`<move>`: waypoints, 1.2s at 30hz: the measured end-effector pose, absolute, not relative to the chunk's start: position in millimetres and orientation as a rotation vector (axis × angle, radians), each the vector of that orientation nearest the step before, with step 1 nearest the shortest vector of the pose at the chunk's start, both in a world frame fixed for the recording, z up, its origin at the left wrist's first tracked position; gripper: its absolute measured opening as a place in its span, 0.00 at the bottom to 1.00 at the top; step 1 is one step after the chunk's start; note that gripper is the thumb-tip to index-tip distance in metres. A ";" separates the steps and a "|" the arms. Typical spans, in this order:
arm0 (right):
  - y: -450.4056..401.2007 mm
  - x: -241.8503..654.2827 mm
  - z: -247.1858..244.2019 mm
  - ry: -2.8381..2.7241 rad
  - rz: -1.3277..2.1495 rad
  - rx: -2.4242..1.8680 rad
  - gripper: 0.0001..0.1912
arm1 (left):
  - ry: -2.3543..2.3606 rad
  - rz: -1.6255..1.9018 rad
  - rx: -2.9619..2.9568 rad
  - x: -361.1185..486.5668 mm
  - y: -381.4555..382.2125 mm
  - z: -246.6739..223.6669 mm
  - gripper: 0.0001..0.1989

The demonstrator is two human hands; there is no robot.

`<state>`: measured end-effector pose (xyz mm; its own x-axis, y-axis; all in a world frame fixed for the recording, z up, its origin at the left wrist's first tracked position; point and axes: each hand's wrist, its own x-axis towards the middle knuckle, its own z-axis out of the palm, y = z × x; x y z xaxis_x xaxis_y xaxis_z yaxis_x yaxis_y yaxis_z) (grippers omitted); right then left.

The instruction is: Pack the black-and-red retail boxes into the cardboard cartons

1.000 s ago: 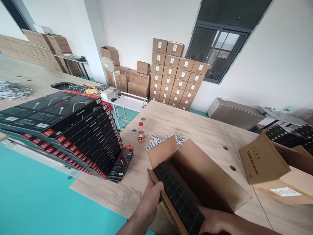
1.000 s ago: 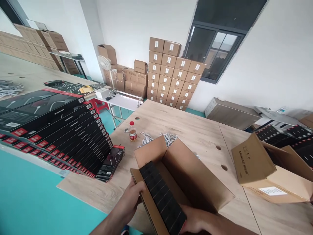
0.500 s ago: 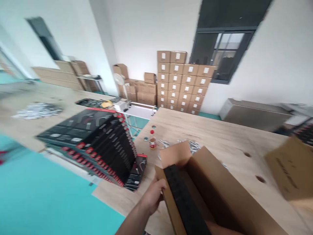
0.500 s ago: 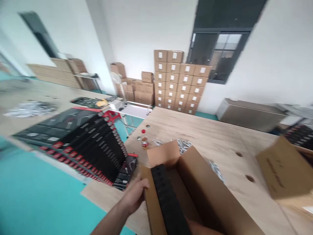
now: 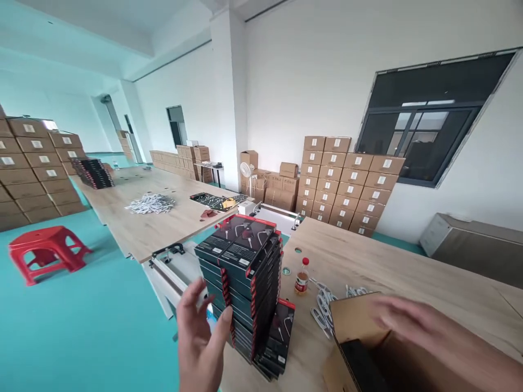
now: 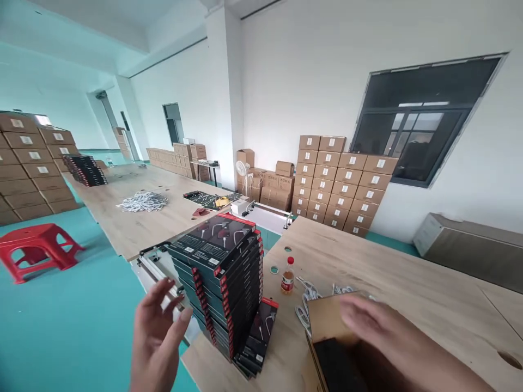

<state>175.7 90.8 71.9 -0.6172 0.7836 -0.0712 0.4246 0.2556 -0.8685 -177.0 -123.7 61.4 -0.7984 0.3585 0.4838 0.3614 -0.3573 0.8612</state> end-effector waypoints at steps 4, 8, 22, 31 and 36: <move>102.9 27.8 133.6 -1.888 1.511 -0.948 0.34 | -1.795 -1.571 -1.368 -193.6 -118.5 80.8 0.40; 123.3 -84.0 142.5 -1.669 1.642 -0.954 0.34 | -1.832 -1.335 -1.489 -165.1 -96.5 48.4 0.45; 112.9 -89.8 104.5 -1.276 1.980 -0.966 0.18 | -1.663 -1.814 -1.420 -126.5 -41.9 -15.7 0.54; 113.0 -6.6 104.2 -0.987 1.998 -0.708 0.21 | -1.505 -2.011 -1.698 -107.6 -48.8 1.9 0.60; 94.5 79.5 129.2 -1.256 1.731 -0.520 0.32 | -1.710 -2.773 -1.859 -89.0 -48.4 81.6 0.46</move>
